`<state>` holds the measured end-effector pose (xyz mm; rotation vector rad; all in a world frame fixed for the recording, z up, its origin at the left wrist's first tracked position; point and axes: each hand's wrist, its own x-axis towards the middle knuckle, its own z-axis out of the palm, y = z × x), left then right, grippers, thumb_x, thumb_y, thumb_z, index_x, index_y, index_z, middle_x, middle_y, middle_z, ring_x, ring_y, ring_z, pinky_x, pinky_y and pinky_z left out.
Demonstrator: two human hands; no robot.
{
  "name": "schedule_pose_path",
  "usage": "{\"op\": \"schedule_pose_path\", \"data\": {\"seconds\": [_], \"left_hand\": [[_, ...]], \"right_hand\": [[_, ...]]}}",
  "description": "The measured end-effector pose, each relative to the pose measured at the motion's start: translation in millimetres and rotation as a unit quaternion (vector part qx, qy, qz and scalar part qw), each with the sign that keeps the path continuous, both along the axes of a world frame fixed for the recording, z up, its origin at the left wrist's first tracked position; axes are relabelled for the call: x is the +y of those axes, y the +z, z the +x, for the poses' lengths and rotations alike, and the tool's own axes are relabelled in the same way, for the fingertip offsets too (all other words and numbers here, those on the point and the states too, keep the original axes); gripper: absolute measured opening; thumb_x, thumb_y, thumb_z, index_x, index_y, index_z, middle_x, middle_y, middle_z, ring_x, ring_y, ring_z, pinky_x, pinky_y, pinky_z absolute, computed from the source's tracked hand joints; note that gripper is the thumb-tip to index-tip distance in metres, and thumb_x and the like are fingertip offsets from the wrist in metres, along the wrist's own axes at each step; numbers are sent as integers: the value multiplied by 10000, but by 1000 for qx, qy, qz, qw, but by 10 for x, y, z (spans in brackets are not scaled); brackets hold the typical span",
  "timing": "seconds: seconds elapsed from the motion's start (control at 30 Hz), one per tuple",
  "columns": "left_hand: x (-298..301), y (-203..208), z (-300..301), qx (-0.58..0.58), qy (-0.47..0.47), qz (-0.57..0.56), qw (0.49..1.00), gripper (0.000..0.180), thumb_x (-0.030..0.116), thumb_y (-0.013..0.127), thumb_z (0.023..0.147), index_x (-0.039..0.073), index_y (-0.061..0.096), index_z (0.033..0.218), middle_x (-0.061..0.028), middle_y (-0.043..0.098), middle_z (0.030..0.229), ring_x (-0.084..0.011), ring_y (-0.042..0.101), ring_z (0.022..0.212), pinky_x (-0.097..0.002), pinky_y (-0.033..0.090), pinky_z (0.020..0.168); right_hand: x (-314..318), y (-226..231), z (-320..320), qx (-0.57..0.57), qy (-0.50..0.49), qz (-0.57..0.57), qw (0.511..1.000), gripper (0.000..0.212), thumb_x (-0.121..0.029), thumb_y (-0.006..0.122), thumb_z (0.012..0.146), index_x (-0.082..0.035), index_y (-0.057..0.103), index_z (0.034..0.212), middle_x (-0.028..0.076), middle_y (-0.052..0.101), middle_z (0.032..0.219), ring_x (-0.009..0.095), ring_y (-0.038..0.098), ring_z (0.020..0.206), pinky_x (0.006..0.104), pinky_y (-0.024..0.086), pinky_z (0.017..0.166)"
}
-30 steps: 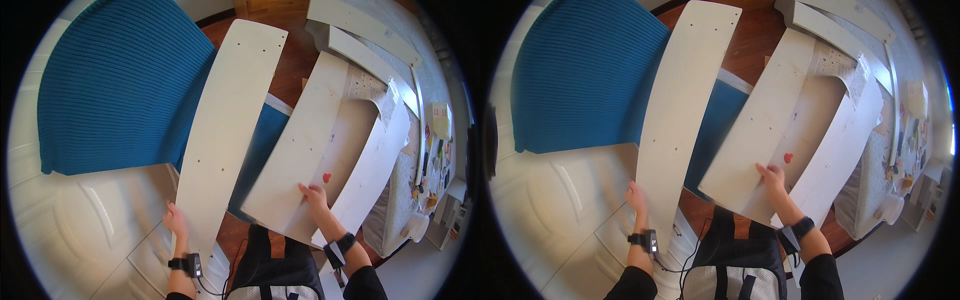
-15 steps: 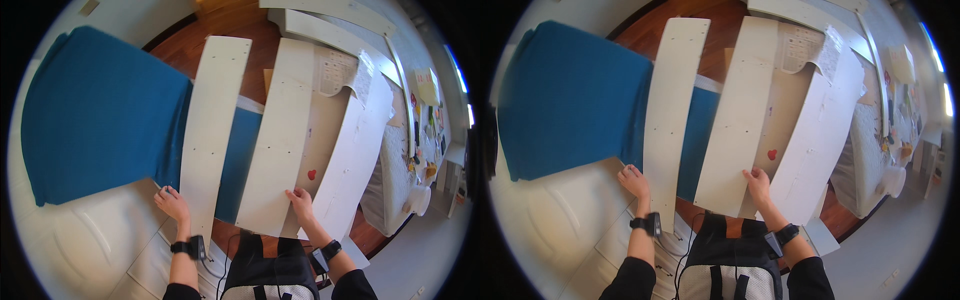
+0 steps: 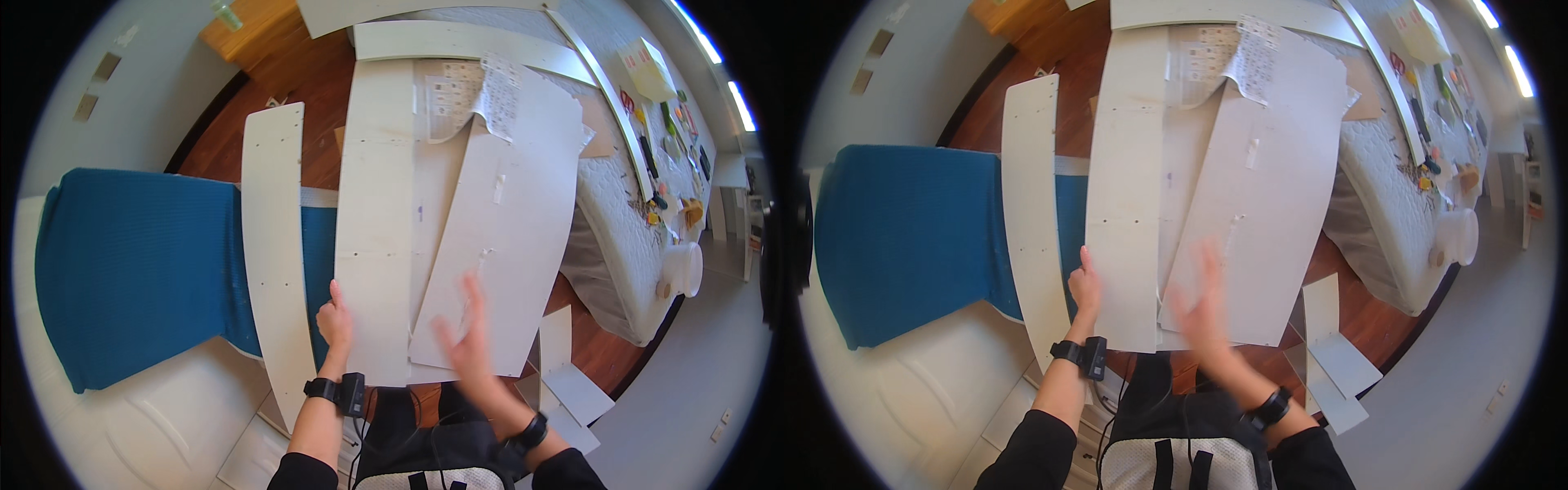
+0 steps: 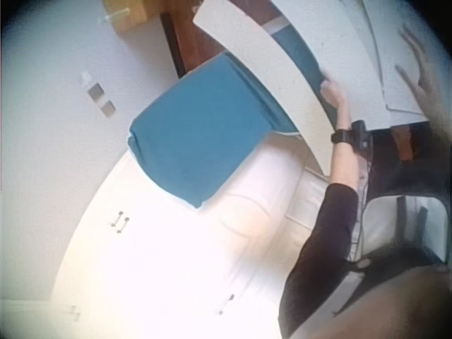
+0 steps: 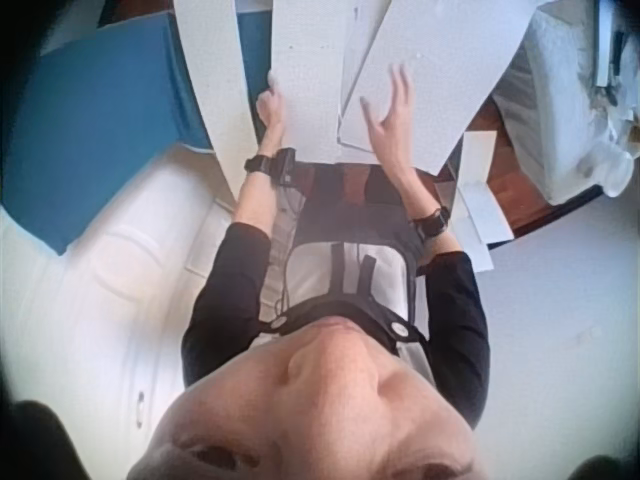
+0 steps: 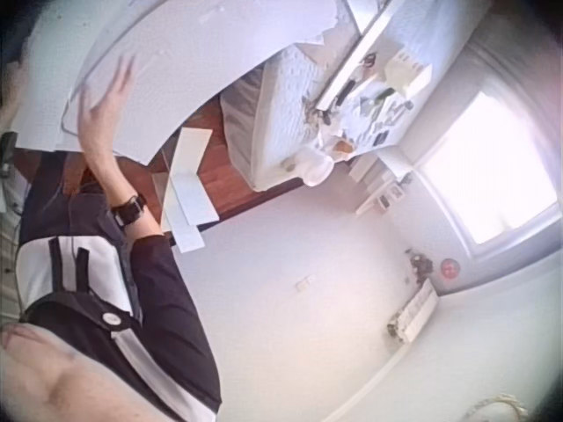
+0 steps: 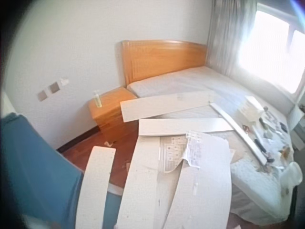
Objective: The person disassembles a white wooden shelf unit on a bed. They use a power drill to remove screws from the front panel and then use a manual screwdriver to remove additional screws. Finally, they remove the front panel and other components, placing them on the bed.
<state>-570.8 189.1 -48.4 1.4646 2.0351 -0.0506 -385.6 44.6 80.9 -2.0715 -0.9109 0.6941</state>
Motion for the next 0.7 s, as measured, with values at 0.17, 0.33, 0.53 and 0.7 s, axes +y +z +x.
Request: {"op": "schedule_pose_path", "data": {"seconds": [0.17, 0.33, 0.53, 0.7], "left_hand": [[-6, 76, -61, 11, -38, 19, 999, 847, 649, 304, 936, -56, 586, 562, -252, 576, 586, -412, 577, 587, -494, 416, 575], [-115, 9, -138, 58, -62, 50, 995, 828, 624, 290, 950, -44, 612, 581, -248, 590, 601, -411, 589, 600, -492, 439, 588], [-95, 81, -105, 194, -163, 89, 963, 646, 525, 381, 960, -24, 660, 768, -210, 657, 770, -397, 623, 700, -480, 477, 639], [-2, 349, 238, 218, -286, 188, 914, 397, 301, 563, 928, -57, 541, 1097, -231, 582, 1128, -384, 573, 1031, -452, 461, 848]], "right_hand": [[-684, -1052, 1806, -111, -367, -234, 894, 657, -295, 687, 852, 113, 429, 1298, 235, 483, 1309, 307, 477, 1192, 383, 359, 1019], [-1224, -1333, 2157, 208, -371, -78, 902, 437, -368, 693, 858, 58, 597, 872, 33, 588, 750, 102, 509, 698, 289, 414, 630], [-1103, -514, 2122, -62, -261, -130, 954, 481, -326, 670, 886, 6, 402, 664, 20, 364, 556, 105, 311, 545, 332, 281, 466], [-1040, 216, 2028, 37, -225, -37, 973, 357, -249, 670, 881, 27, 492, 742, 20, 513, 600, 57, 396, 575, 245, 362, 497]]}}
